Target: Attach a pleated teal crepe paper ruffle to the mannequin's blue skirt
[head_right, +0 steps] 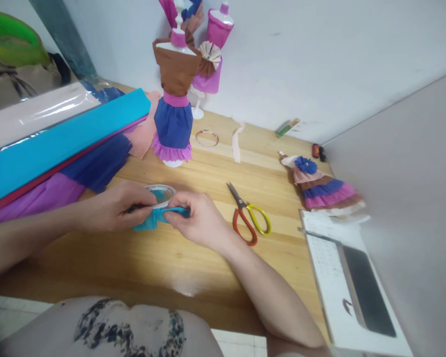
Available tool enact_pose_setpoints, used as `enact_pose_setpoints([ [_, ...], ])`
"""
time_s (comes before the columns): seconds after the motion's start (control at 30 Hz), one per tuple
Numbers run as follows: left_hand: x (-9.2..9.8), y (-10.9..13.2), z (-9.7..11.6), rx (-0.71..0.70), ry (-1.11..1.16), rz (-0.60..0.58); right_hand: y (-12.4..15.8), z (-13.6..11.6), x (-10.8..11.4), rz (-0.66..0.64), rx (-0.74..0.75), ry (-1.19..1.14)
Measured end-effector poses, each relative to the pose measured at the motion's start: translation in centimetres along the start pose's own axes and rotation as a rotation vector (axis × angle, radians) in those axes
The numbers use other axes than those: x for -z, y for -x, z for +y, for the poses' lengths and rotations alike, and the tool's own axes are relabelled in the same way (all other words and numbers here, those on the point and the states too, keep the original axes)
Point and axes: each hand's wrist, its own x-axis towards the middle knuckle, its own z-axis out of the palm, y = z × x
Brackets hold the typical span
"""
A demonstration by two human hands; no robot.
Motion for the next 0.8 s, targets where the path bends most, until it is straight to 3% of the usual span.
enact_pose_setpoints([
  [0.8, -0.4, -0.2, 0.0, -0.054, 0.037, 0.008, -0.7, 1.4, -1.3, 0.143, -0.015, 0.048],
])
